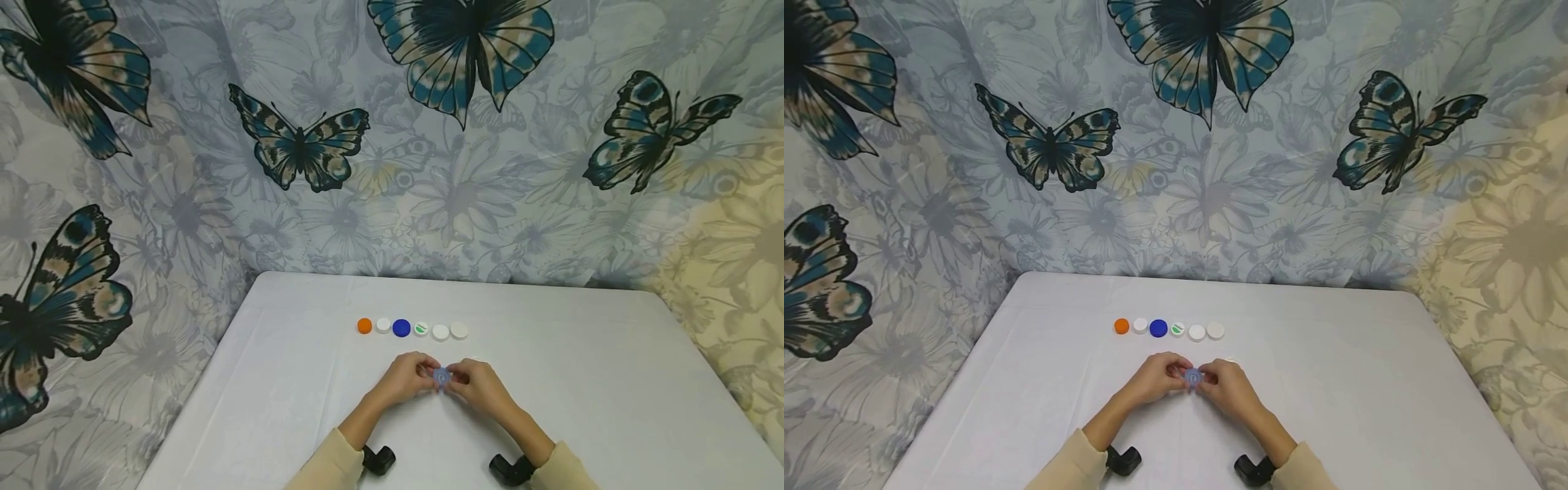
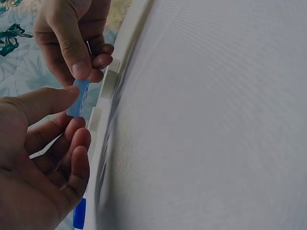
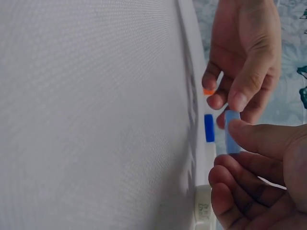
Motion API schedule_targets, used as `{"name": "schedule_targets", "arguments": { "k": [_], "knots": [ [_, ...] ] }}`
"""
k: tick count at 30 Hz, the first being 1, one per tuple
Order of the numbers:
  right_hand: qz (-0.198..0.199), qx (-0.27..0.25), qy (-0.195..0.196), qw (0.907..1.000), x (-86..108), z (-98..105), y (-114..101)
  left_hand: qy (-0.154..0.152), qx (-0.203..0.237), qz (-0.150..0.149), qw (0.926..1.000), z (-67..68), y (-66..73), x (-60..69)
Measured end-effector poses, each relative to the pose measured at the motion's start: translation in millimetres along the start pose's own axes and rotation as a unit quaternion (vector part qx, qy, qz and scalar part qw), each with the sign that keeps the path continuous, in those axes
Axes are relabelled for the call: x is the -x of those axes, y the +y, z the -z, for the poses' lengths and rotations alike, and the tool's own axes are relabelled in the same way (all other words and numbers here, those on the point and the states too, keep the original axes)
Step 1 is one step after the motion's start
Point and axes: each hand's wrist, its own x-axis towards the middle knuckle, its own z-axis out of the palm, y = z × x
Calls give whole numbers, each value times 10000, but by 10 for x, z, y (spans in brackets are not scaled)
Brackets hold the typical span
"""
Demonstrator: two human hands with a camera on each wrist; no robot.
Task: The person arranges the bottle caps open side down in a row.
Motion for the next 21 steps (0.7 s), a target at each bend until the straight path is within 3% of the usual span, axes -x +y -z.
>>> {"name": "schedule_targets", "arguments": {
  "k": [21],
  "knots": [
    [437, -452, 569, 9964, -71, -21, -62, 350, 571, 101, 9977, 112, 13, 49]
  ]
}}
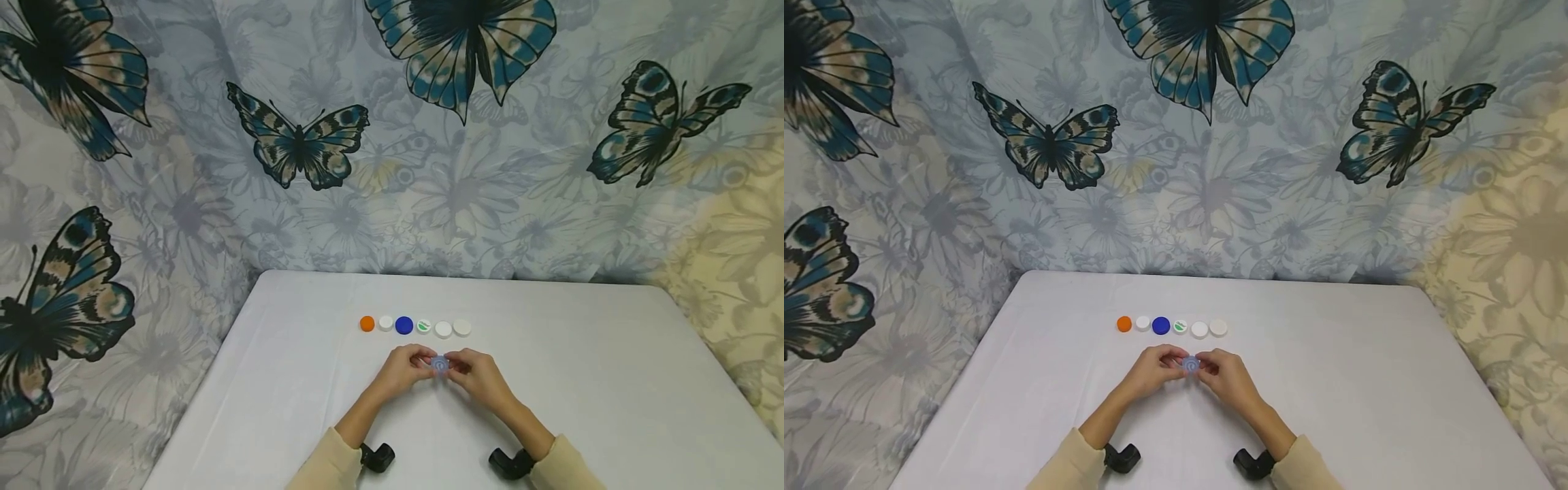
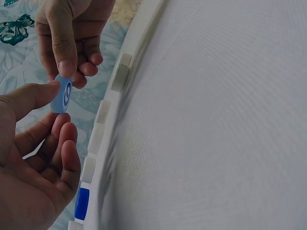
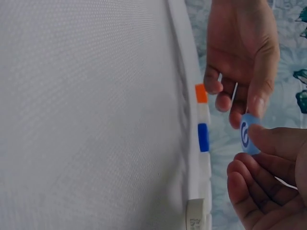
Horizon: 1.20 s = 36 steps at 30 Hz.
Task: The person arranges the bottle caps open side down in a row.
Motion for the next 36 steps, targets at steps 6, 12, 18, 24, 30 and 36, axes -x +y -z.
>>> {"name": "schedule_targets", "arguments": {
  "k": [6, 12, 18, 24, 30, 36],
  "knots": [
    [299, -147, 300, 9990, 2, -22, -18, -13, 127, 181, 9998, 30, 10, -3],
    [816, -133, 631, 9946, -10, -21, -27, 38, 250, 250, 9994, 65, 52, -8],
    [987, -95, 775, 9921, -9, -16, -7, -13, 316, 134, 9994, 62, 60, 4],
    [977, -87, 909, 9910, -17, -11, -2, 11, 323, 29, 9995, 52, 63, -9],
    [793, 25, 1112, 9906, 6, -19, 1, 75, 367, 128, 9992, 29, 56, -9],
    [689, 29, 1220, 9901, 12, -28, -5, 157, 499, 97, 9986, 6, 53, -10]
  ]
}}
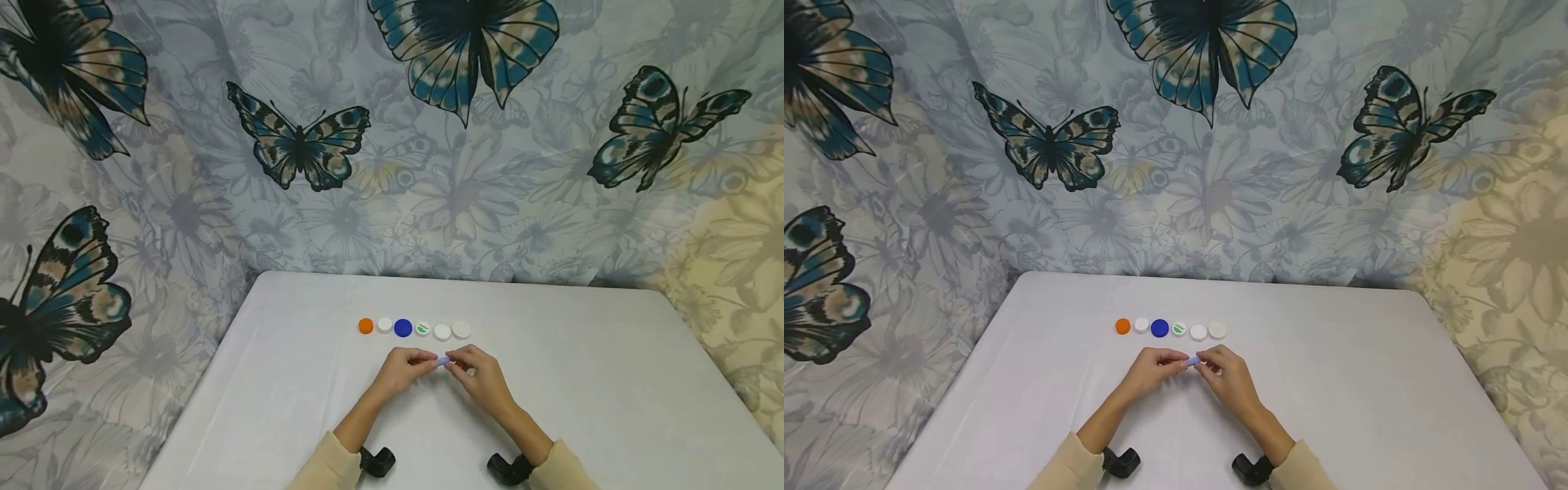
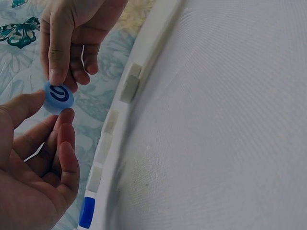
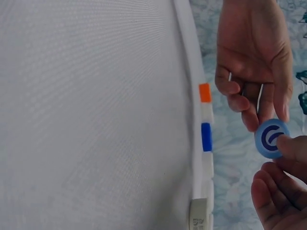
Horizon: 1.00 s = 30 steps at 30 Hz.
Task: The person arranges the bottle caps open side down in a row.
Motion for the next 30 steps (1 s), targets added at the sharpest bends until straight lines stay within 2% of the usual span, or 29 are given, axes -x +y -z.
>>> {"name": "schedule_targets", "arguments": {
  "k": [6, 12, 18, 26, 30],
  "knots": [
    [-181, -53, -47, 9998, 4, 4, 8, 8, 94, 93, 9999, -23, 12, 5],
    [-157, -174, -77, 9997, -14, -5, 2, 108, 131, 222, 9996, -24, 3, -1],
    [-260, -225, -25, 9994, -28, -19, -5, 152, 225, 169, 9995, -22, 6, 3],
    [-294, -84, 59, 9995, -30, -21, -4, 394, 154, 218, 9989, -44, 43, 16],
    [-389, -173, -19, 9991, -35, -28, -5, 544, 33, 64, 9985, -47, 33, 15]
  ]
}}
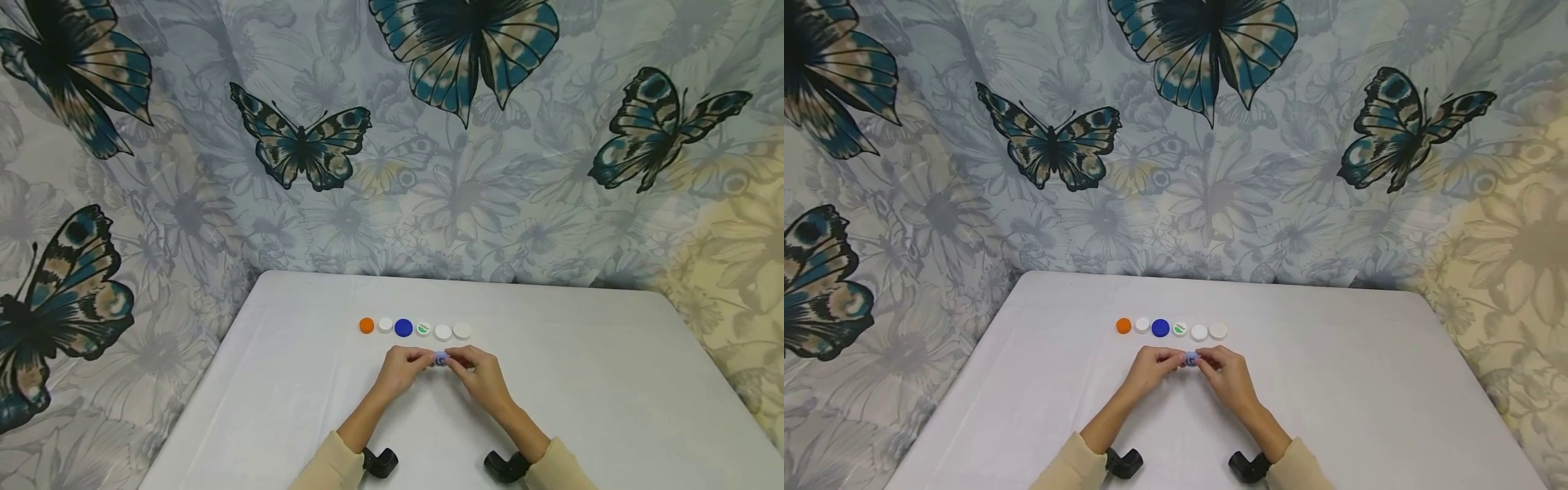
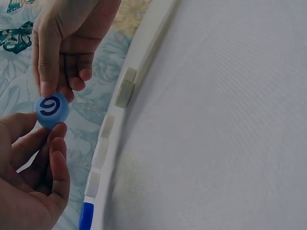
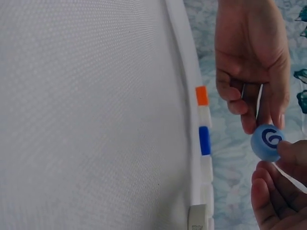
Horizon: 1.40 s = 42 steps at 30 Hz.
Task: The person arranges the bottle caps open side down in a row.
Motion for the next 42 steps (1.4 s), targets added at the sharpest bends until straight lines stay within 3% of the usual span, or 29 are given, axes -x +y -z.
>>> {"name": "schedule_targets", "arguments": {
  "k": [10, 15, 26, 36, 42],
  "knots": [
    [151, -377, -137, 9991, 0, -13, 13, 169, -236, -227, 9993, -5, -40, -9],
    [-89, -243, -352, 9990, -2, -5, -21, 138, -340, -186, 9992, 15, -41, -13],
    [-467, 27, -477, 9978, 0, -45, -45, 210, -48, -167, 9996, 11, -55, -22],
    [-520, 116, -585, 9969, -5, -7, -34, -359, -370, -210, 9985, 24, -57, -14],
    [-608, 76, -699, 9957, -6, 7, -17, -417, -398, -238, 9981, 15, -55, -10]
  ]
}}
